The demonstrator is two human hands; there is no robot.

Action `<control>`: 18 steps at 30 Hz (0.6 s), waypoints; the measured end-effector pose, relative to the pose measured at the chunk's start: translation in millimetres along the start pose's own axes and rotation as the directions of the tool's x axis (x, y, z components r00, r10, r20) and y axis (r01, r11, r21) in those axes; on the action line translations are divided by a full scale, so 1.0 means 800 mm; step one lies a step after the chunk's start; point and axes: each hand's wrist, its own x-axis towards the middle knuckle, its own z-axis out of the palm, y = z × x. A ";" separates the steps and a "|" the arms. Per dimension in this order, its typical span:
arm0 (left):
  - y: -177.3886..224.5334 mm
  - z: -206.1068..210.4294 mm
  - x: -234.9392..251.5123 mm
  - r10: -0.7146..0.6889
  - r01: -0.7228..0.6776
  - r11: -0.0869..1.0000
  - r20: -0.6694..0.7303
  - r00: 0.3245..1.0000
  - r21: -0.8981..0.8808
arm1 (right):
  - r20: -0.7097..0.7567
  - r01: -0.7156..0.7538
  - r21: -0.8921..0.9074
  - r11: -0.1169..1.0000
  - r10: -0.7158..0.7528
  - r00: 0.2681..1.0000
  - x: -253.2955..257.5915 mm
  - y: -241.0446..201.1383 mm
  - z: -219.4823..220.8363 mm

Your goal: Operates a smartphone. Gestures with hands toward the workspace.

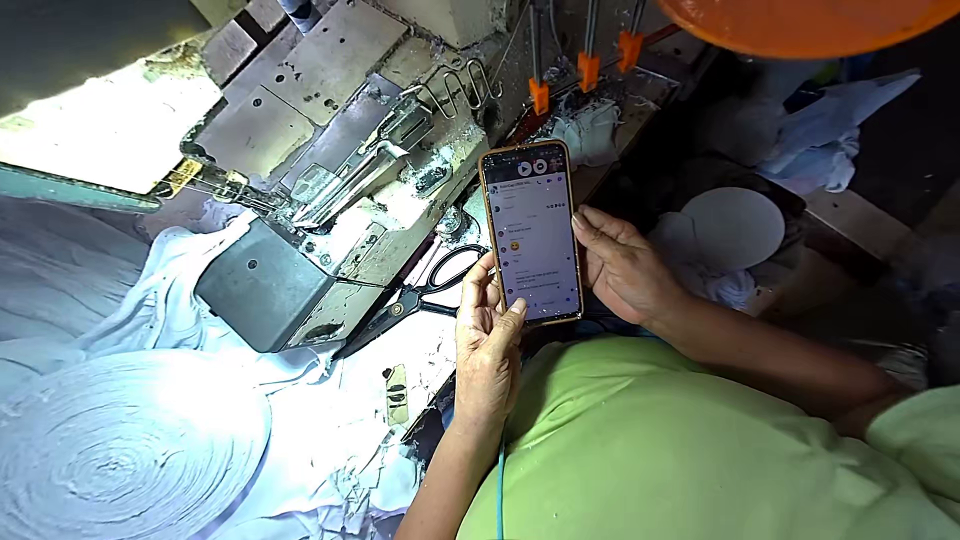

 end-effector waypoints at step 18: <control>-0.004 0.008 0.010 -0.035 0.034 0.999 -0.024 0.999 -0.028 | -0.020 -0.001 0.043 0.999 0.002 1.000 0.002 0.000 -0.007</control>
